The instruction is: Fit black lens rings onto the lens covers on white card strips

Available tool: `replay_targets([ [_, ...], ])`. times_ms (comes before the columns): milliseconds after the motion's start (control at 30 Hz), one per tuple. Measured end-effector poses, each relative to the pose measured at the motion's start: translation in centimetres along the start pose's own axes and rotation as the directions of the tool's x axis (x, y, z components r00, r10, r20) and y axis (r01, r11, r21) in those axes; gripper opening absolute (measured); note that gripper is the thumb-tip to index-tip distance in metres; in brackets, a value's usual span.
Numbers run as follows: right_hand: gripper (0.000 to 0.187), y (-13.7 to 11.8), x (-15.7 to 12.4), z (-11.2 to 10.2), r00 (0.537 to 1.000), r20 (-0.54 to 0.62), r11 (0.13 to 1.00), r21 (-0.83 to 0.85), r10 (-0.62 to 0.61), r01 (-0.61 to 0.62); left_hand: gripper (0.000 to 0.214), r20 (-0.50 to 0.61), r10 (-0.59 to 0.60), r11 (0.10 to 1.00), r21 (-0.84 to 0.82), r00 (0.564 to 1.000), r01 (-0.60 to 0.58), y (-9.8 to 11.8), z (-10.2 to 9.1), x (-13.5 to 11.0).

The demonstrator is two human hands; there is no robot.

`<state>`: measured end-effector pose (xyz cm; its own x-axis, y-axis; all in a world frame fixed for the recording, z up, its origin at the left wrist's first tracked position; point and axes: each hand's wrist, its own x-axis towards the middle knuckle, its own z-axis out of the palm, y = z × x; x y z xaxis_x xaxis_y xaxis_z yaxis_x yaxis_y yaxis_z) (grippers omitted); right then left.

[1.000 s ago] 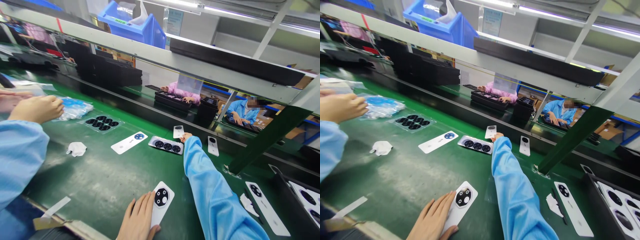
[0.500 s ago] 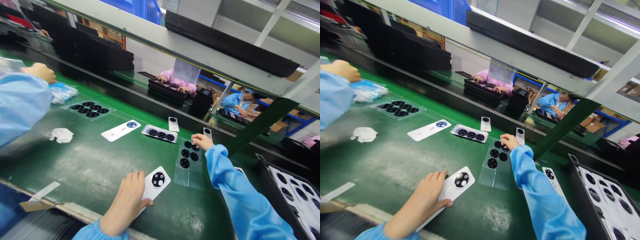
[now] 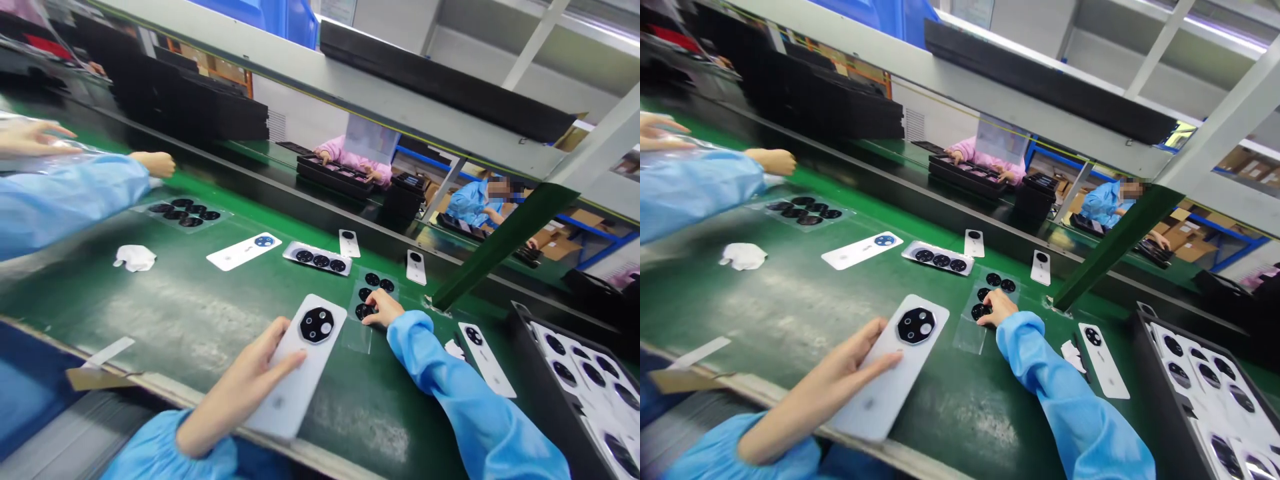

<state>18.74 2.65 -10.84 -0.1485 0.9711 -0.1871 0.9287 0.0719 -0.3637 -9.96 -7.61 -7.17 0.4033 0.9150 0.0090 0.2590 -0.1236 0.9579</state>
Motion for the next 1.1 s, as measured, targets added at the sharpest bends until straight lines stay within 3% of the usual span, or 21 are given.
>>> replay_targets([
  [100, 0.028, 0.4, 0.9, 0.0, 0.999, 0.038, 1.000, -0.020, 0.004, -0.003, 0.042, 0.095, -0.126, 0.901, -0.405, 0.987, 0.155, 0.9, 2.8, -1.3],
  [167, 0.028, 0.7, 1.4, 0.1, 0.999, 0.052, 1.000, -0.021, 0.010, -0.009, 0.048, 0.171, -0.163, 0.822, -0.521, 0.972, 0.230, 1.2, 4.7, -2.0],
  [233, 0.028, 0.9, 1.6, 0.3, 0.999, 0.046, 1.000, -0.013, 0.012, -0.011, 0.051, 0.176, -0.183, 0.779, -0.575, 0.967, 0.252, 1.3, 5.9, -2.5],
  [700, 0.038, 0.6, -2.3, 1.6, 0.975, -0.200, 0.982, 0.143, -0.091, 0.122, 0.043, 0.152, -0.169, 0.799, -0.557, 0.974, 0.225, 0.6, 7.1, -2.1],
  [1100, 0.037, 0.8, -3.4, 1.4, 0.957, -0.275, 0.949, 0.267, -0.093, 0.169, 0.043, 0.165, -0.159, 0.798, -0.559, 0.973, 0.225, -0.1, 7.4, -2.2],
])
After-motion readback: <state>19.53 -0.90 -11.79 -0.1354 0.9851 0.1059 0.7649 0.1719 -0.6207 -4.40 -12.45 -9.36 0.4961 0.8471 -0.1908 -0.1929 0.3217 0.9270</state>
